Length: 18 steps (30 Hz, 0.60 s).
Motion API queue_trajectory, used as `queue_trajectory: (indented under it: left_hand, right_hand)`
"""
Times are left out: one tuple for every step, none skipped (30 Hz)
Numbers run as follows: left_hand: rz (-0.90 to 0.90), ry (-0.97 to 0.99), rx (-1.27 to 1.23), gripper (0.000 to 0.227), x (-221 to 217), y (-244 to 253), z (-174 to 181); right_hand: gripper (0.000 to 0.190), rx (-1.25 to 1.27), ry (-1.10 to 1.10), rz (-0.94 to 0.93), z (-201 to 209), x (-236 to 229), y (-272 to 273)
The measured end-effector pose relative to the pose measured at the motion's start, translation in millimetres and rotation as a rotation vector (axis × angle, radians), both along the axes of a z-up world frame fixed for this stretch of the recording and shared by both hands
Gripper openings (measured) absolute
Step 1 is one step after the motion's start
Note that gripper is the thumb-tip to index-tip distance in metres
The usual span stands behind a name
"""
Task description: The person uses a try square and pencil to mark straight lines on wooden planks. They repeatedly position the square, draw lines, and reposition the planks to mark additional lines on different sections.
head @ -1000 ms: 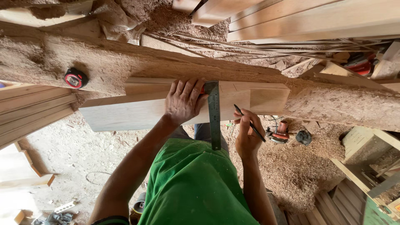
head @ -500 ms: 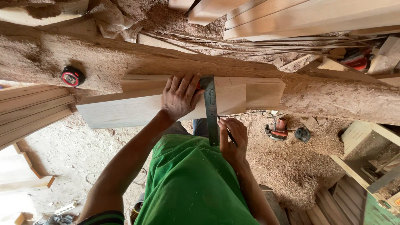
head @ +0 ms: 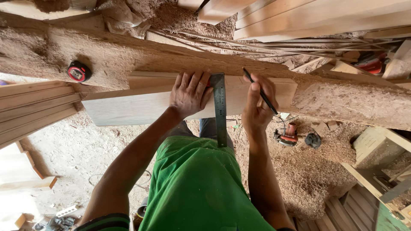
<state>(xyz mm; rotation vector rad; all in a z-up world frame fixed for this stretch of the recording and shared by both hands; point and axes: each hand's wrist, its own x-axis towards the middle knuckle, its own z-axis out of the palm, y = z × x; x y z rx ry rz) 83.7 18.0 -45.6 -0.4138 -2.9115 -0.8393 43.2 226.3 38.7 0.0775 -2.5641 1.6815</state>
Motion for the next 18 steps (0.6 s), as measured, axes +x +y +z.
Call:
queue_trajectory:
  left_hand:
    - [-0.014, -0.012, -0.022, 0.054, 0.6, -0.3, -0.3]
    - [-0.027, -0.024, -0.044, 0.056, 0.7, -0.8, -0.3]
    - [-0.034, -0.023, -0.039, 0.057, 0.9, -1.5, 0.2]
    - [-0.041, -0.023, -0.034, 0.058, 0.8, -2.2, 1.0]
    - [-0.050, -0.022, -0.029, 0.059, 0.3, -2.6, 2.0]
    - [-0.052, -0.021, -0.023, 0.059, -0.4, -2.8, 3.0]
    - [-0.053, -0.021, -0.017, 0.059, -0.8, -3.3, 4.3]
    - [-0.054, -0.020, -0.012, 0.060, -1.2, -3.7, 5.7]
    - [-0.058, -0.022, -0.008, 0.060, -1.5, -3.9, 7.0]
    - [-0.061, -0.023, -0.005, 0.061, -1.6, -4.3, 8.4]
    - [-0.064, -0.023, -0.002, 0.061, -2.1, -4.7, 9.4]
    - [-0.068, -0.026, 0.001, 0.062, -2.6, -5.2, 10.2]
    - [-0.073, -0.031, 0.003, 0.063, -2.6, -5.9, 11.2]
    - [-0.077, -0.035, 0.005, 0.063, -2.6, -6.3, 11.8]
    - [-0.077, -0.033, 0.007, 0.064, -2.7, -6.6, 12.0]
    - [-0.078, -0.032, 0.008, 0.064, -2.9, -6.8, 12.1]
    - [-0.078, -0.031, 0.010, 0.064, -3.1, -6.7, 12.3]
    - [-0.078, -0.031, 0.012, 0.064, -3.2, -6.6, 12.6]
  right_hand:
    - [0.026, 0.019, -0.037, -0.021, 0.8, 3.9, 1.6]
    - [0.026, 0.037, -0.074, -0.041, 0.3, 8.6, 3.3]
    - [0.026, 0.034, -0.086, -0.036, 0.4, 15.1, 5.5]
    - [0.026, 0.031, -0.098, -0.031, 0.6, 22.2, 8.1]
    - [0.026, 0.029, -0.110, -0.028, 0.9, 29.3, 10.5]
    - [0.027, 0.039, -0.130, -0.037, 1.2, 35.9, 12.5]
    - [0.028, 0.049, -0.152, -0.046, 2.2, 42.1, 13.9]
    - [0.029, 0.058, -0.173, -0.055, 3.5, 47.3, 15.0]
    - [0.030, 0.078, -0.194, -0.061, 5.3, 51.8, 15.7]
    - [0.030, 0.098, -0.215, -0.068, 7.4, 55.8, 15.5]
    - [0.031, 0.117, -0.236, -0.074, 8.9, 58.2, 14.5]
    - [0.031, 0.133, -0.231, -0.071, 10.0, 59.4, 13.2]
    - [0.031, 0.149, -0.227, -0.068, 11.1, 60.4, 11.5]
    - [0.032, 0.164, -0.224, -0.066, 12.0, 60.9, 9.7]
    - [0.031, 0.152, -0.227, -0.065, 12.2, 60.7, 7.9]
    - [0.031, 0.140, -0.231, -0.065, 12.5, 60.4, 6.3]
    - [0.031, 0.128, -0.235, -0.064, 12.7, 59.5, 5.1]
    - [0.031, 0.133, -0.230, -0.060, 12.9, 58.5, 4.2]
